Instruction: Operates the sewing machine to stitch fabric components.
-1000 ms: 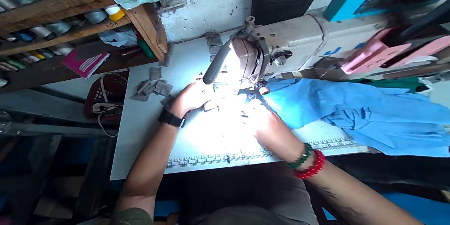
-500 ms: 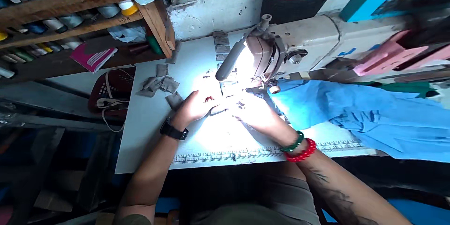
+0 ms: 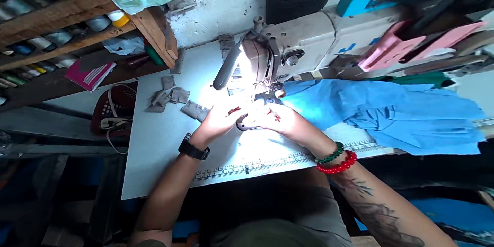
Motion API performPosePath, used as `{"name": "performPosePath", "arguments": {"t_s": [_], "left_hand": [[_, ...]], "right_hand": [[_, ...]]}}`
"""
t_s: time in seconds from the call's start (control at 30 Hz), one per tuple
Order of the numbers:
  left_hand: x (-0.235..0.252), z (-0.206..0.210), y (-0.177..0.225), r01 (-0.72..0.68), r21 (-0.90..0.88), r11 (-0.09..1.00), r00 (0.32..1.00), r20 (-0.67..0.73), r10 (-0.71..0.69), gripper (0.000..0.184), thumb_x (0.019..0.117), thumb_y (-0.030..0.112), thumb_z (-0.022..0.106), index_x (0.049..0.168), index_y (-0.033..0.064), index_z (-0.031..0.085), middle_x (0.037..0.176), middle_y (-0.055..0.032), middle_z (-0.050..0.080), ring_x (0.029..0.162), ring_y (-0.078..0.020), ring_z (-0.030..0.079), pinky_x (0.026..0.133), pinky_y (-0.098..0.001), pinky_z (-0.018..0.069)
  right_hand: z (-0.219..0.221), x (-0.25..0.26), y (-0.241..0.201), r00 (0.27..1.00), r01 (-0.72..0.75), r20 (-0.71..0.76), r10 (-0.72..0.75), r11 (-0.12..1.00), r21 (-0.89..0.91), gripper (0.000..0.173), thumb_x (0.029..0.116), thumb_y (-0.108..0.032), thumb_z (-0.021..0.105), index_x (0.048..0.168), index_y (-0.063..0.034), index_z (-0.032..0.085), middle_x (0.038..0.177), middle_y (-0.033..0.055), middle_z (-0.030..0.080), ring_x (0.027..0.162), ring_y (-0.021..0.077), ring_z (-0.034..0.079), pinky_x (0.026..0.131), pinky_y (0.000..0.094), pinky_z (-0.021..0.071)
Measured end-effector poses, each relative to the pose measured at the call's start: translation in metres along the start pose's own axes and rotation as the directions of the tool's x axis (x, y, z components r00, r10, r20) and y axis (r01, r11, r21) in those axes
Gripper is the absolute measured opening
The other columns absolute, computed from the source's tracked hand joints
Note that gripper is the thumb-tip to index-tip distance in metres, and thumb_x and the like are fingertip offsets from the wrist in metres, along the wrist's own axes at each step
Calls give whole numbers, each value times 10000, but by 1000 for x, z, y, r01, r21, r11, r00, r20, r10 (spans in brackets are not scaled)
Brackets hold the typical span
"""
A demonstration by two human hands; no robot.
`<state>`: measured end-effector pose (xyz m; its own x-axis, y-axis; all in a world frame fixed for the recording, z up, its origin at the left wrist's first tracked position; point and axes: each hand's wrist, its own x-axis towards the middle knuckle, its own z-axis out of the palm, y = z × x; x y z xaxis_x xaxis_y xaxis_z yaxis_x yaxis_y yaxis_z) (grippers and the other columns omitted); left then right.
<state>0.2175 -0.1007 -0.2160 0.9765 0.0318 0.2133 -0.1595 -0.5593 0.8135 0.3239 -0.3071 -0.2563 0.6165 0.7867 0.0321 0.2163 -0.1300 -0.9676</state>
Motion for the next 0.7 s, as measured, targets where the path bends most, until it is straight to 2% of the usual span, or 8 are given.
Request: {"name": "performPosePath", "arguments": {"t_s": [0.17, 0.3, 0.4, 0.5, 0.53, 0.6, 0.63, 0.7], "left_hand": [[-2, 9, -2, -24, 30, 999, 999, -29, 25, 87, 979, 62, 648, 942, 34, 722, 873, -8, 681, 773, -33, 626, 717, -221, 539], [-3, 13, -2, -90, -10, 996, 994, -68, 89, 73, 945, 31, 680, 1002, 14, 724, 931, -42, 714, 857, -77, 680, 787, -266, 587], [-5, 11, -4, -73, 12, 997, 992, -104, 74, 22, 929, 45, 700, 934, 24, 705, 851, -31, 680, 744, -68, 642, 677, -241, 560], [-7, 10, -5, -86, -63, 994, 995, -47, 83, 41, 938, 29, 683, 917, 17, 716, 895, -41, 694, 836, -84, 664, 759, -268, 577], [-7, 8, -2, -43, -94, 995, 999, -10, 42, 75, 969, 44, 651, 960, 4, 714, 909, -36, 697, 842, -67, 661, 773, -255, 572], [-5, 2, 3, 186, -122, 975, 977, 130, -170, 213, 1055, 137, 537, 1147, 18, 687, 892, 3, 697, 731, -7, 622, 686, -191, 537], [-4, 1, 7, 316, -119, 941, 935, 204, -289, 246, 1087, 214, 487, 1148, 55, 665, 795, 29, 669, 623, 5, 592, 581, -167, 507], [-1, 2, 9, 459, -131, 879, 861, 309, -404, 261, 1095, 269, 460, 1052, 87, 642, 694, 67, 573, 546, 21, 498, 516, -147, 427]], "right_hand": [[1, -2, -1, 999, -34, -10, 34, 999, 16, 125, 913, -200, 773, 921, -109, 688, 703, -50, 606, 618, 8, 542, 592, 186, 459], [5, 2, 0, 997, -4, -75, 0, 999, -54, 144, 954, -246, 730, 973, -104, 745, 708, -51, 614, 595, 4, 508, 578, 195, 441], [3, 3, 3, 994, 17, -107, -25, 997, -77, 117, 958, -209, 711, 906, -106, 701, 694, -44, 582, 597, 14, 509, 573, 201, 438], [6, 3, 5, 997, 18, -71, -19, 1000, -8, 116, 951, -227, 724, 919, -116, 730, 695, -64, 606, 601, -1, 514, 583, 188, 444], [7, 3, 5, 997, 17, -71, -17, 1000, 9, 119, 956, -233, 716, 915, -121, 720, 698, -66, 601, 607, -2, 514, 586, 188, 442], [9, 3, 4, 996, -8, -88, 12, 999, 50, 107, 946, -204, 726, 906, -108, 701, 717, -44, 603, 625, 19, 529, 593, 207, 450], [11, 3, 4, 996, -20, -91, 27, 997, 76, 94, 937, -188, 732, 908, -105, 699, 728, -40, 613, 634, 25, 540, 596, 207, 455], [13, 3, 2, 997, -33, -70, 41, 992, 124, 52, 918, -139, 739, 936, -99, 711, 745, -41, 640, 642, 19, 565, 601, 190, 473]]}}
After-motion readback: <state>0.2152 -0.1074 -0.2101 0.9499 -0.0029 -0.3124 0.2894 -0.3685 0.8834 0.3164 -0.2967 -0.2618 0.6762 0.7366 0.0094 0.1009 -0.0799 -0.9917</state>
